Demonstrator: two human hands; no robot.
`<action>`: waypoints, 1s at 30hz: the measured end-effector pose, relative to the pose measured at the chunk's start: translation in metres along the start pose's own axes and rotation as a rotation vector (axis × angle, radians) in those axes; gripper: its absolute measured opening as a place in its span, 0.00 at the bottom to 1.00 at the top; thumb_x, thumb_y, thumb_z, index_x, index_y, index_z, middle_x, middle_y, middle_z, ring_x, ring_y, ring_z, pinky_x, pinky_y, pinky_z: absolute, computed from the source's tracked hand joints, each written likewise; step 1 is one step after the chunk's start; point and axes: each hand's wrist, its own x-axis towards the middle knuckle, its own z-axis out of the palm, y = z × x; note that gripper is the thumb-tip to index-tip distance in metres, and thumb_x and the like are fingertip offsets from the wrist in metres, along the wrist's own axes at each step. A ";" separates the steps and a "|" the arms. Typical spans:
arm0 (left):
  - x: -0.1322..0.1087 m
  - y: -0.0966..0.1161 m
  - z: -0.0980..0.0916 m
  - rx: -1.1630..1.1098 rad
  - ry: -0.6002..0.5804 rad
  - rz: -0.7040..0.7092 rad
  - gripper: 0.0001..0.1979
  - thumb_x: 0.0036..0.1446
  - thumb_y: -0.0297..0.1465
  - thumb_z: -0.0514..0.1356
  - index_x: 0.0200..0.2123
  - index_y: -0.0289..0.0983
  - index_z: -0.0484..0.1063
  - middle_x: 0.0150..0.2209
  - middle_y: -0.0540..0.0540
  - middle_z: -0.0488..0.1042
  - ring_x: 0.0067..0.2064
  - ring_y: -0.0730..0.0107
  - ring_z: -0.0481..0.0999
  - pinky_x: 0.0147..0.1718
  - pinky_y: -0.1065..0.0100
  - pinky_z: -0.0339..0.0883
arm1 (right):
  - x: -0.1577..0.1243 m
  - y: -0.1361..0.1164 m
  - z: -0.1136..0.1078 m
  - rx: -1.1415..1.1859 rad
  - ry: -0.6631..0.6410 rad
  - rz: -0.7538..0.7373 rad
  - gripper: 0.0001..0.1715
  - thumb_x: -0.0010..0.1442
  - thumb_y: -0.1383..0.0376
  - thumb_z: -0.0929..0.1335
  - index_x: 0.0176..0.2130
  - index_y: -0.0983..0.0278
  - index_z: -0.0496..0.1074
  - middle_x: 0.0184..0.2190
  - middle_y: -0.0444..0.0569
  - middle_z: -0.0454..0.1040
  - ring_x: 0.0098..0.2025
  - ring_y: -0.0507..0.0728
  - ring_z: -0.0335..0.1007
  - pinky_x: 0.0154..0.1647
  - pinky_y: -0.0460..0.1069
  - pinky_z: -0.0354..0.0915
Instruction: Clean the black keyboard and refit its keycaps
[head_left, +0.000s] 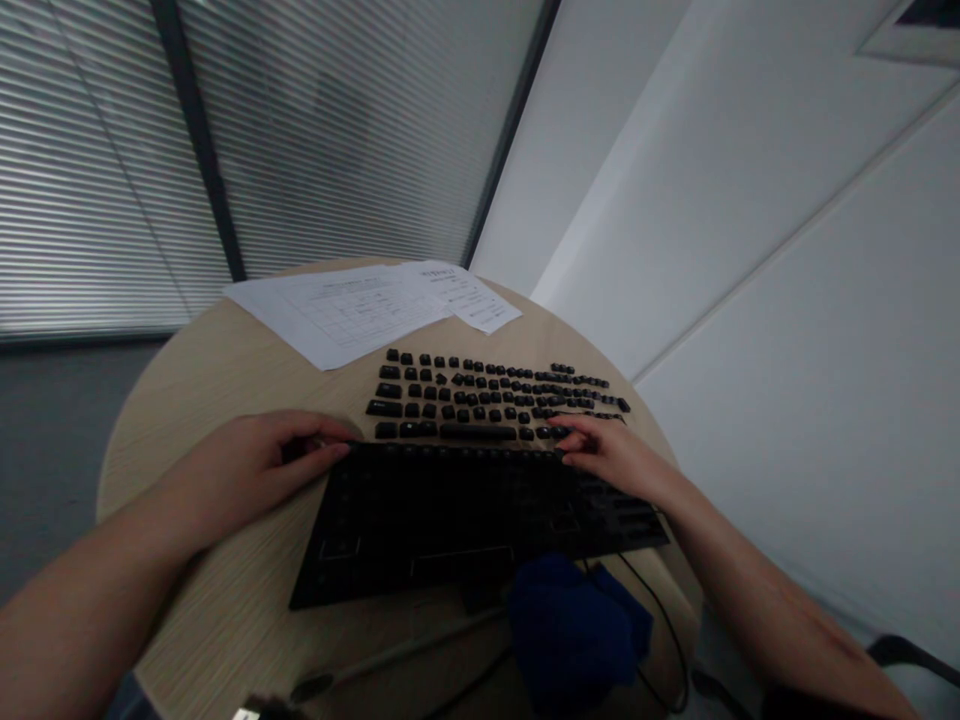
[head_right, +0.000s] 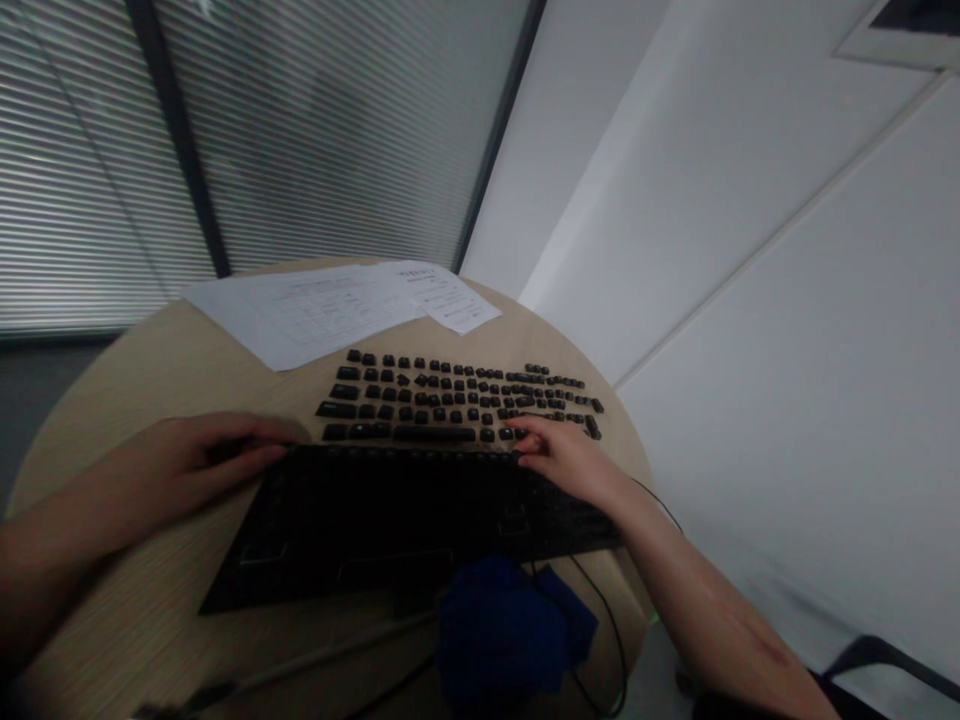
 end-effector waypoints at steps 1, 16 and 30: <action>0.000 0.001 0.000 -0.005 0.002 -0.002 0.25 0.57 0.52 0.54 0.45 0.44 0.81 0.40 0.47 0.83 0.40 0.58 0.80 0.43 0.59 0.70 | -0.001 -0.005 0.000 -0.068 0.004 -0.018 0.32 0.59 0.71 0.71 0.62 0.56 0.71 0.41 0.47 0.83 0.43 0.57 0.80 0.49 0.54 0.72; 0.001 -0.001 0.000 0.024 -0.020 -0.023 0.25 0.60 0.52 0.53 0.47 0.43 0.80 0.43 0.45 0.83 0.43 0.54 0.80 0.46 0.55 0.70 | 0.001 -0.024 0.004 -0.505 -0.030 -0.210 0.35 0.58 0.75 0.70 0.62 0.56 0.71 0.46 0.49 0.82 0.47 0.61 0.79 0.49 0.54 0.71; -0.001 0.003 -0.002 0.003 -0.028 0.011 0.23 0.61 0.49 0.53 0.46 0.43 0.80 0.43 0.45 0.83 0.43 0.55 0.81 0.47 0.55 0.70 | 0.078 0.039 -0.059 -0.404 0.248 -0.125 0.16 0.65 0.68 0.67 0.49 0.61 0.80 0.48 0.51 0.82 0.50 0.60 0.79 0.56 0.57 0.71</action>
